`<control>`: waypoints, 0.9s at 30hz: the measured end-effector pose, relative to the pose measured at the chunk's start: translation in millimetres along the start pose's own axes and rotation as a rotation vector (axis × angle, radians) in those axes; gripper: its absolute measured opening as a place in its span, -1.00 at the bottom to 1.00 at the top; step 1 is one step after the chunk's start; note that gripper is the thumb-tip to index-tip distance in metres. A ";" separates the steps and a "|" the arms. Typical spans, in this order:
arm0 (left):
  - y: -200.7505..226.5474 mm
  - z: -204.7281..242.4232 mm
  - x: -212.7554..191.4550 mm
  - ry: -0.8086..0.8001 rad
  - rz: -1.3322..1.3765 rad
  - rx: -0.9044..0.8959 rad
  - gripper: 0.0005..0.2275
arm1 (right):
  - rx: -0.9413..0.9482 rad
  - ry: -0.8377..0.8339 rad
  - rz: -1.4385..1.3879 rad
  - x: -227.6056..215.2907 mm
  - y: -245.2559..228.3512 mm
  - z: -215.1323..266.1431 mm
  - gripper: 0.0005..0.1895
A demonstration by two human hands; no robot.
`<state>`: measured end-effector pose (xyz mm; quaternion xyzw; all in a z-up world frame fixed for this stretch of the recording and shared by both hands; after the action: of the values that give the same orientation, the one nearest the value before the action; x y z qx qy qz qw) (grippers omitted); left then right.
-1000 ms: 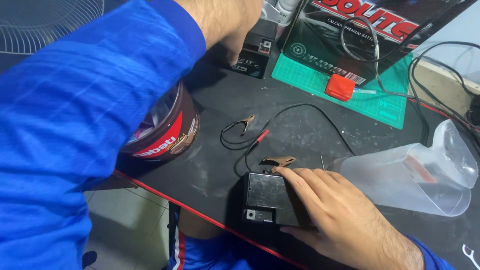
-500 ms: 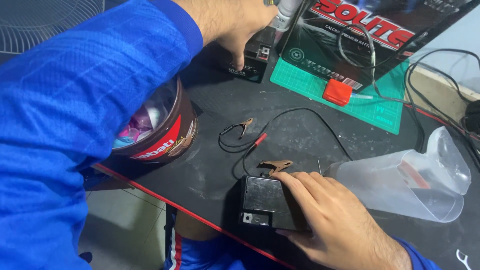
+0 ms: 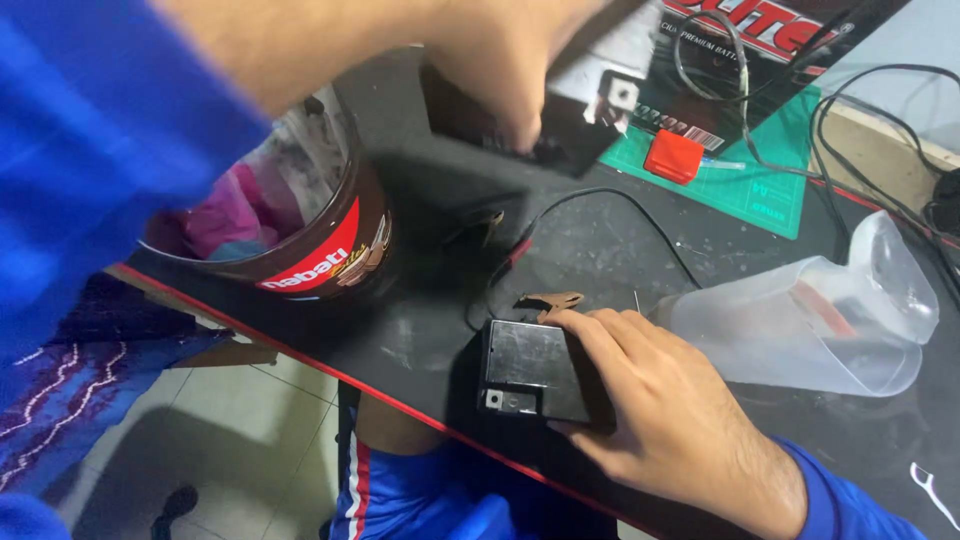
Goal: Maintaining and servicing small lead-acid batteries using alligator clips and a syringe
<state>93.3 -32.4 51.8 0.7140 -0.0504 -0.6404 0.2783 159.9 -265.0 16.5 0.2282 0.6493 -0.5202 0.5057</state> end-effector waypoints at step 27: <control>300.6 151.1 81.5 0.310 -0.720 0.262 -0.92 | 0.018 0.120 -0.116 -63.5 -63.4 66.7 -0.08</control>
<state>50.6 -370.1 114.7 0.8033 0.1641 -0.5701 -0.0526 160.1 -333.4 105.1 0.2257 0.6860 -0.5397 0.4328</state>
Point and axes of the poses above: each hand's wrist, its own z-axis away from the middle knuckle, its own x-axis out of the palm, y = z × x, the point moved 9 cm from there along -z, towards the middle knuckle, and after that the axes turned 15 degrees about x, right-handed, at the moved point
